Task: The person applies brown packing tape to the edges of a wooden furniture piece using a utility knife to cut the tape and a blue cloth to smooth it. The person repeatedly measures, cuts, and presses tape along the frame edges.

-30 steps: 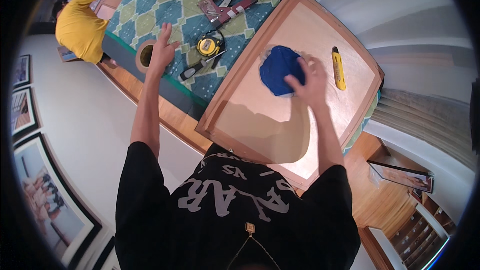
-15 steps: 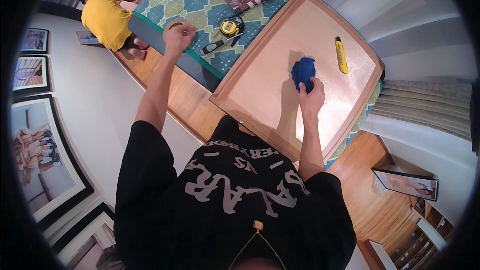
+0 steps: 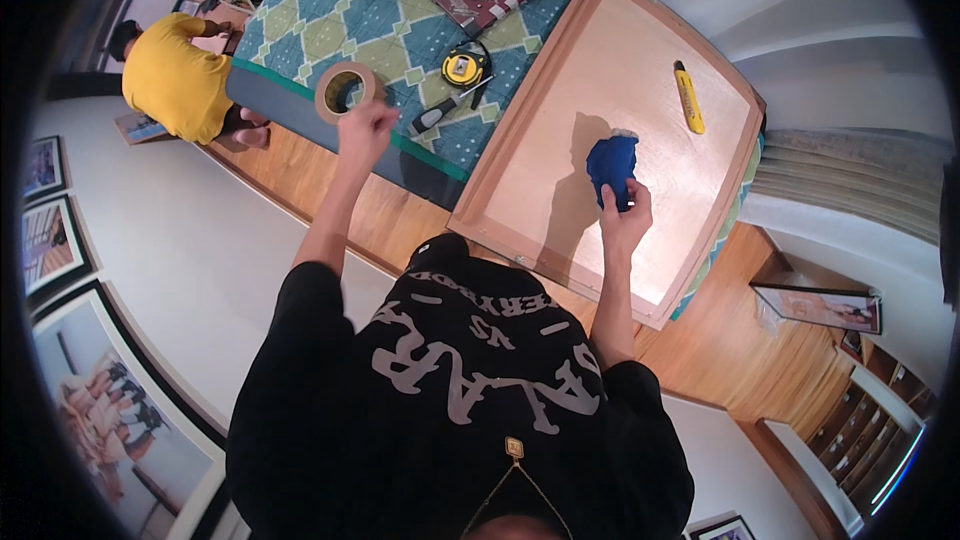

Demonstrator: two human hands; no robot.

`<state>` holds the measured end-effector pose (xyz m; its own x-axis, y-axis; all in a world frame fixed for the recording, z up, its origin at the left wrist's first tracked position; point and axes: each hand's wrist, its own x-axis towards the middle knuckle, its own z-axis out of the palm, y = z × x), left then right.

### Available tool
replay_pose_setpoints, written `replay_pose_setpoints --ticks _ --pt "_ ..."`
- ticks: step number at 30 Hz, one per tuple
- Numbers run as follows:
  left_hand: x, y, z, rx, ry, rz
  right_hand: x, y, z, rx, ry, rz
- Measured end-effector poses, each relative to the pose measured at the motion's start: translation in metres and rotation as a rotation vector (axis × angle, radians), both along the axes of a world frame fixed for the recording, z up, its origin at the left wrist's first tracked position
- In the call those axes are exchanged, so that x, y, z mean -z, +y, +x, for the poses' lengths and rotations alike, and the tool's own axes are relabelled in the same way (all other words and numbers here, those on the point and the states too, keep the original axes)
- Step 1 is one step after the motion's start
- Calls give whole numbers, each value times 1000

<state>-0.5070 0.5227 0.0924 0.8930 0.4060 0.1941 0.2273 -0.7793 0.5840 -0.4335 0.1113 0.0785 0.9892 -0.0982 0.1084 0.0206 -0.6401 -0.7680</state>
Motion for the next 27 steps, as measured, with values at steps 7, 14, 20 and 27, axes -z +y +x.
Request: replay_pose_setpoints --ticks 7,14,20,27 --pt "3 69 -97 -249 307 -31 -34 58 -31 65 117 574" --pt "-28 57 -94 13 -27 152 -71 128 -80 -83 208 807" --pt "-57 -115 -43 161 -81 -814 -61 189 -112 -431 155 437" --pt "-13 -116 1 205 188 49 0 60 -76 -170 -50 6"
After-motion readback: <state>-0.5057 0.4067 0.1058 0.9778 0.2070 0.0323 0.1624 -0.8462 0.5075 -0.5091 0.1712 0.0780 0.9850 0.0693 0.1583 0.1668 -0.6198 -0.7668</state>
